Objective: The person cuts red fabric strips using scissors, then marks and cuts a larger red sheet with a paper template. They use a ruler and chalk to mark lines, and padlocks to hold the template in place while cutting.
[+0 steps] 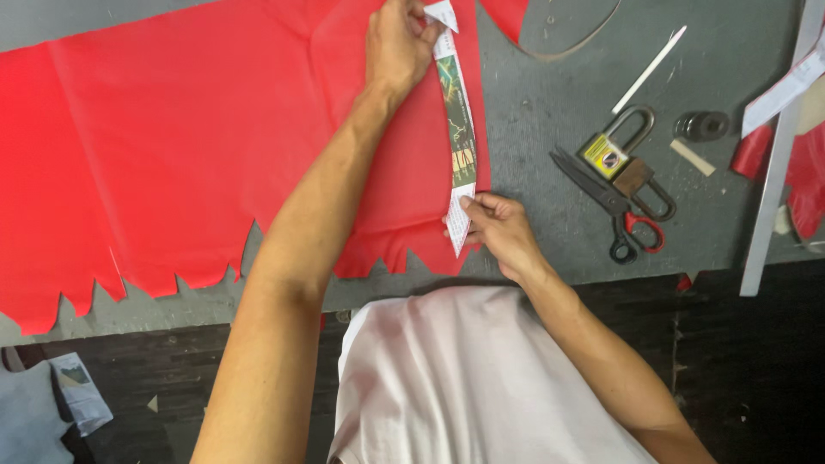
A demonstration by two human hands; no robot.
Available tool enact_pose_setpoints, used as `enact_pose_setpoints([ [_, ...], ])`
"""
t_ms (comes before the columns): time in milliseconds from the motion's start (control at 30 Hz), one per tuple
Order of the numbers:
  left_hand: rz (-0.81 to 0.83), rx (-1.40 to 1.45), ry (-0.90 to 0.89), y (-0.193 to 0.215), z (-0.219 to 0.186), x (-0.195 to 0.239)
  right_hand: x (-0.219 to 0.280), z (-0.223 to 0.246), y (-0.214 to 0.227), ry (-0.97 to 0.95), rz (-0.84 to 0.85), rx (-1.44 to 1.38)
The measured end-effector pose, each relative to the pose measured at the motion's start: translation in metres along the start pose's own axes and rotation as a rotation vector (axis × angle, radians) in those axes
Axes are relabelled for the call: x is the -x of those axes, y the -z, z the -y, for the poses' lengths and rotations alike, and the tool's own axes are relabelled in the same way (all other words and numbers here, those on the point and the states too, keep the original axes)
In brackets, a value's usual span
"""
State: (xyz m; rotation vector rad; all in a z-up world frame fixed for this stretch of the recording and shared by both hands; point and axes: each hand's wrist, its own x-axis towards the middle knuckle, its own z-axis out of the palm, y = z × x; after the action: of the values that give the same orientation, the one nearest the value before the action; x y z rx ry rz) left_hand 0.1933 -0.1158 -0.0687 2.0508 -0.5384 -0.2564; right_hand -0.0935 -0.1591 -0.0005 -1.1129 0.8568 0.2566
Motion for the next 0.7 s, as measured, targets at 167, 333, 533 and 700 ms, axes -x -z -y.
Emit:
enact_pose_setpoints([
  [167, -0.337, 0.024, -0.265, 0.004, -0.027, 0.036, -0.006, -0.007, -0.001, 0.002, -0.044, 0.031],
  [333, -0.047, -0.055, -0.34, 0.04, -0.058, 0.14, -0.008, -0.013, 0.001, 0.026, -0.057, 0.069],
  [533, 0.24, -0.146, -0.516, 0.054, -0.06, 0.191, -0.001, -0.013, 0.003, -0.032, -0.08, 0.137],
  [700, 0.368, -0.305, -0.531, 0.053, -0.047, 0.195, 0.019, -0.016, 0.014, -0.103, 0.002, 0.427],
])
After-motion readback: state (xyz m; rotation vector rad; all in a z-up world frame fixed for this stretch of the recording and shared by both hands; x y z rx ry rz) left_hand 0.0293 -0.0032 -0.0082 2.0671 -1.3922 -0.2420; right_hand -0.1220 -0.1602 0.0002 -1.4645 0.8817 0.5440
